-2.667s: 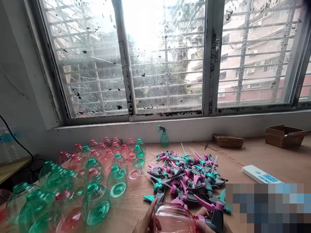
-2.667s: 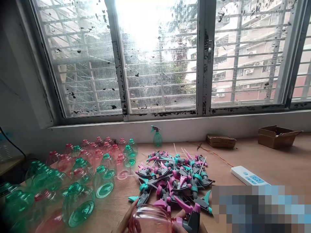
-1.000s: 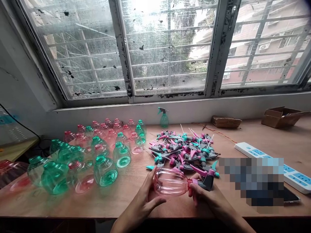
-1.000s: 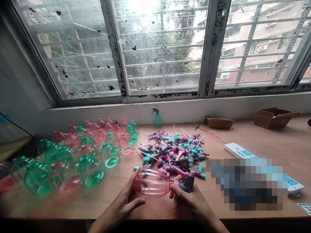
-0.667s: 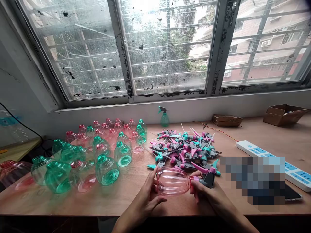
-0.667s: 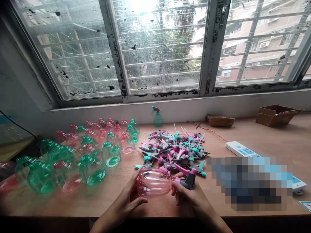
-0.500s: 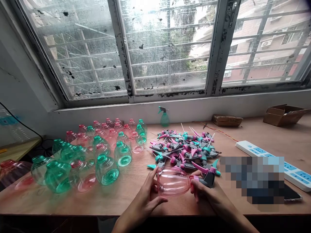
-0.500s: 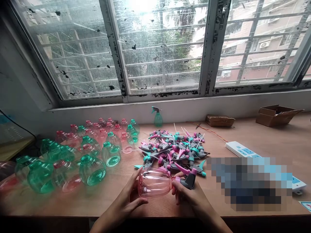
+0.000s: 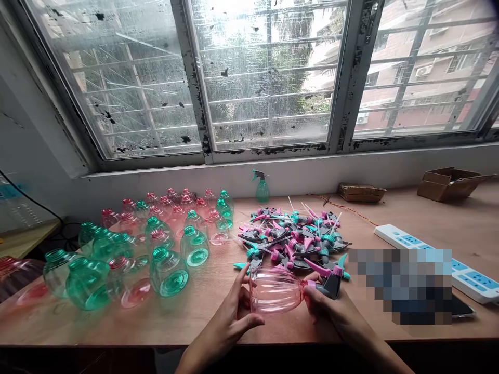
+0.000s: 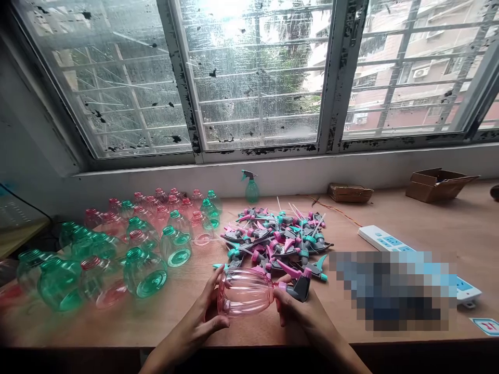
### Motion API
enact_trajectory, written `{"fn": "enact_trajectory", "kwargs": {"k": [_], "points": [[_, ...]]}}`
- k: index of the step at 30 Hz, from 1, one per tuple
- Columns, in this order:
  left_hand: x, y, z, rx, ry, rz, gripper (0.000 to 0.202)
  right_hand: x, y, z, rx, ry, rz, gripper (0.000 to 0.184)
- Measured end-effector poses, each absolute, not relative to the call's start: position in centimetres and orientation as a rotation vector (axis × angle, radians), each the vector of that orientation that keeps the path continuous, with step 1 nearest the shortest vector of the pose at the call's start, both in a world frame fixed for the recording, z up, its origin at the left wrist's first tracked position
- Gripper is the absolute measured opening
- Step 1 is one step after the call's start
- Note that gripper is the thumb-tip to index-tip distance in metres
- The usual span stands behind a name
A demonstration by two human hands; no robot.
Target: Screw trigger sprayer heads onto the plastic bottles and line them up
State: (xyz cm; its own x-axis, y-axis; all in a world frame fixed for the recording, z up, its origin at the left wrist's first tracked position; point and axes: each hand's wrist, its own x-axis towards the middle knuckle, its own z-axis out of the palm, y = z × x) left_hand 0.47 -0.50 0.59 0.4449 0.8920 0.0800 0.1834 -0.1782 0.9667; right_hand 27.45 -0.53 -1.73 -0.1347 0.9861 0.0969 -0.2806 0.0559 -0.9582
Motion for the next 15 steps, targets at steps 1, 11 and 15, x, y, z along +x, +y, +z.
{"fn": "enact_trajectory", "kwargs": {"k": [1,11,15], "points": [[0.46,-0.49,0.64,1.649,0.947,0.846,0.108,27.43,-0.51,-1.77,-0.868,-1.133,1.38,0.039],[0.53,-0.2,0.13,1.692,1.021,0.847,0.119,27.53,-0.42,-1.83,-0.849,-1.111,1.386,0.037],[0.74,-0.36,0.26,1.632,0.999,0.853,0.102,27.55,-0.43,-1.77,-0.835,-1.125,1.392,0.035]]}}
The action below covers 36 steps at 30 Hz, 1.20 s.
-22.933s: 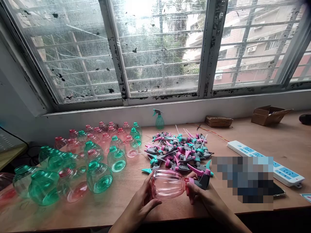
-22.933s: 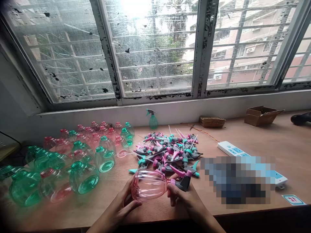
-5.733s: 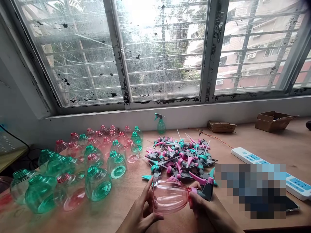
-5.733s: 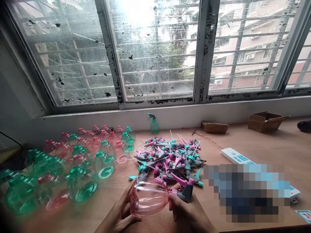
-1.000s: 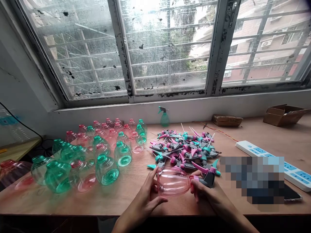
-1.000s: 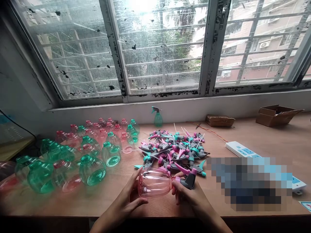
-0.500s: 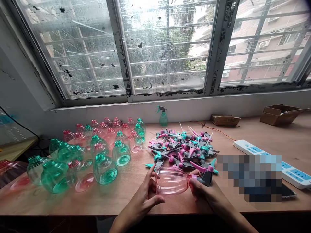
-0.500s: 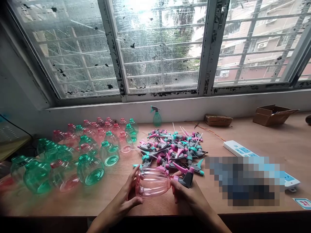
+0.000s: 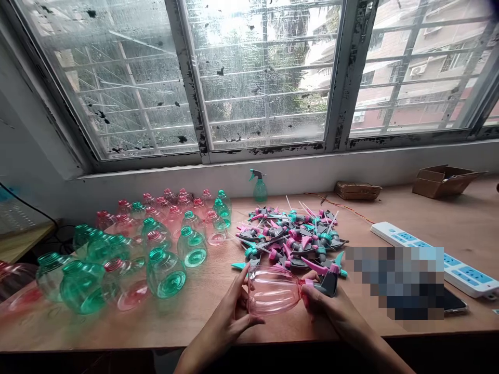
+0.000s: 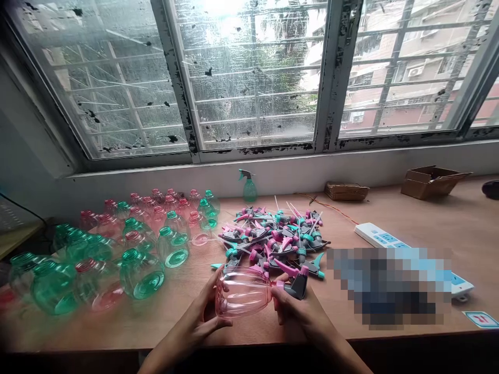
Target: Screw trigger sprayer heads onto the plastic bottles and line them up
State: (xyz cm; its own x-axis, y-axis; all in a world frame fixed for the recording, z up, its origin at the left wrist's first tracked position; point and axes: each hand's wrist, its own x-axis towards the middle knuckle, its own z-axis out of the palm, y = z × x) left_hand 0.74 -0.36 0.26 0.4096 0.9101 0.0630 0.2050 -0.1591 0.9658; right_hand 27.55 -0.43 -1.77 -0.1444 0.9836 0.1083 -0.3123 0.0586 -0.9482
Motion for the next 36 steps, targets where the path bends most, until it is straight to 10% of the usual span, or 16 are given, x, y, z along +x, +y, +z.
{"fn": "enact_trajectory", "kwargs": {"k": [36], "points": [[0.7,-0.4,1.9,1.753,0.966,0.77,0.068,27.7,-0.7,-1.5,-0.863,-1.117,1.351,0.034]]}}
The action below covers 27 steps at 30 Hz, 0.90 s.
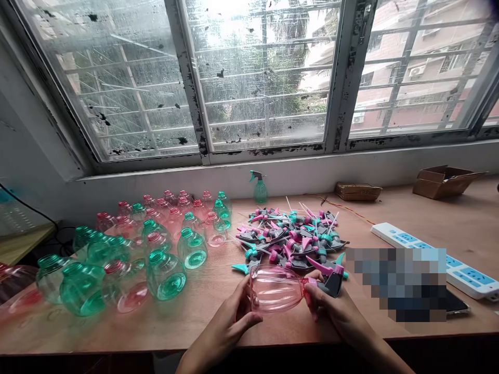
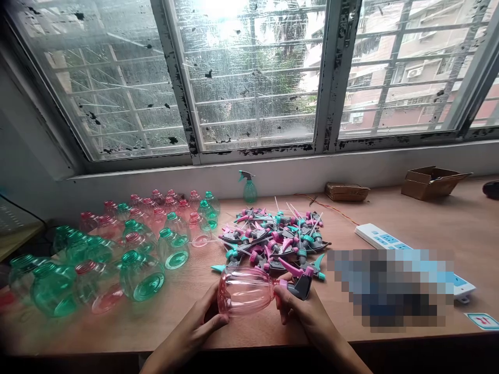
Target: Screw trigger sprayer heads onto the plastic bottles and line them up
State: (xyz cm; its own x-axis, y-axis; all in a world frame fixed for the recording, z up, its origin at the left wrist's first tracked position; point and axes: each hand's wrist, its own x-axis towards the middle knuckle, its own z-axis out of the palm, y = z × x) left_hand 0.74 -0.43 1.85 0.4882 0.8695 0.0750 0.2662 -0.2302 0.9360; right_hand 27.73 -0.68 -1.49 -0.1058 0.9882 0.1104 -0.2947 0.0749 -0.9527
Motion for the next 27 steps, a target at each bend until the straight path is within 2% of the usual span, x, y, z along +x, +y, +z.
{"fn": "enact_trajectory", "kwargs": {"k": [9,27], "points": [[0.5,-0.4,1.1,1.63,0.919,0.784,0.098,27.7,-0.5,-1.6,-0.844,-1.133,1.375,0.036],[0.0,0.1,0.9,1.705,0.983,0.808,0.079,27.8,-0.8,-1.6,-0.929,-1.199,1.417,0.037]]}}
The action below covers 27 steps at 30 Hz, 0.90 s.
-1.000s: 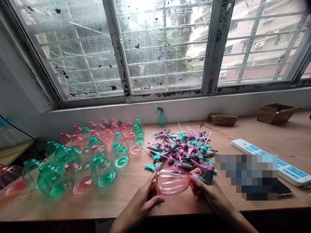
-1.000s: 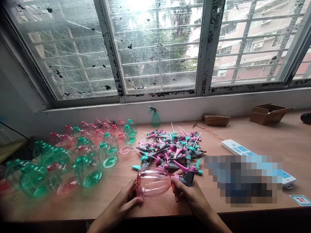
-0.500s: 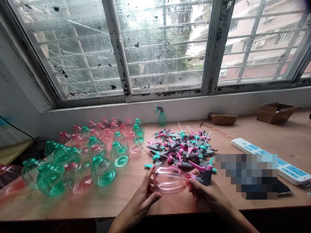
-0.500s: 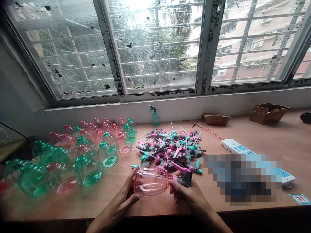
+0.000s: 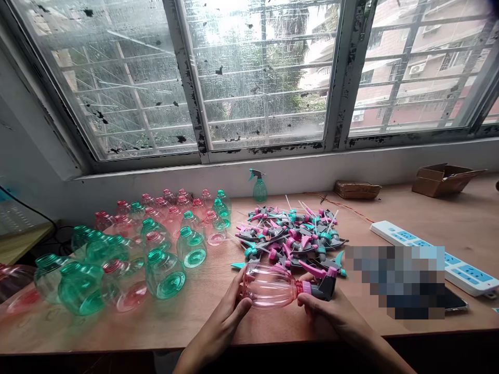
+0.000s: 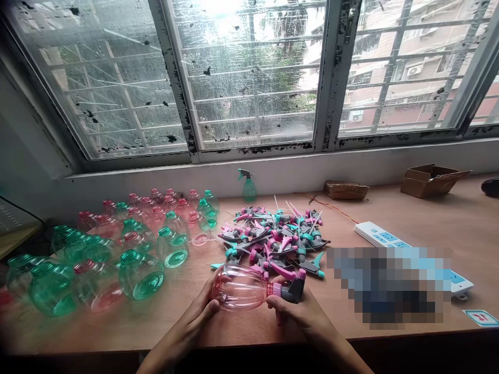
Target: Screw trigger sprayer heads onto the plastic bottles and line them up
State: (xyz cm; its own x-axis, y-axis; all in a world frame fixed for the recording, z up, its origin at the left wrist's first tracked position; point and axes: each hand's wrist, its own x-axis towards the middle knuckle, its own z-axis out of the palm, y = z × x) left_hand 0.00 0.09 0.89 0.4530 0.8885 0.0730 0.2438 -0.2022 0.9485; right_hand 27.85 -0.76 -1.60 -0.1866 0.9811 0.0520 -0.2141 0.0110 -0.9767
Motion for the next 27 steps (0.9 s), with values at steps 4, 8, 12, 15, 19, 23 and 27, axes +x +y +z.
{"fn": "enact_trajectory", "kwargs": {"k": [4,8,12,15,19,23,27], "points": [[0.1,0.0,1.3,1.666,1.003,0.831,0.083,27.9,-0.6,-2.2,-0.959,-1.217,1.406,0.04],[0.2,0.3,1.0,1.669,0.945,0.873,0.088,27.8,-0.4,-2.7,-0.947,-1.173,1.413,0.044],[0.4,0.6,0.8,1.754,0.965,0.832,0.075,27.8,-0.5,-2.3,-0.964,-1.174,1.406,0.044],[0.7,0.6,0.9,1.816,1.029,0.835,0.059,27.7,-0.6,-1.6,-0.967,-1.204,1.388,0.044],[0.7,0.6,1.1,1.812,1.041,0.79,0.057,27.7,-0.7,-1.0,-0.96,-1.204,1.358,0.044],[0.4,0.6,1.1,1.775,0.979,0.79,0.061,27.7,-0.8,-0.9,-0.937,-1.206,1.343,0.041],[0.1,0.3,0.9,1.724,0.979,0.85,0.071,27.8,-0.8,-1.2,-0.945,-1.191,1.37,0.039]]}}
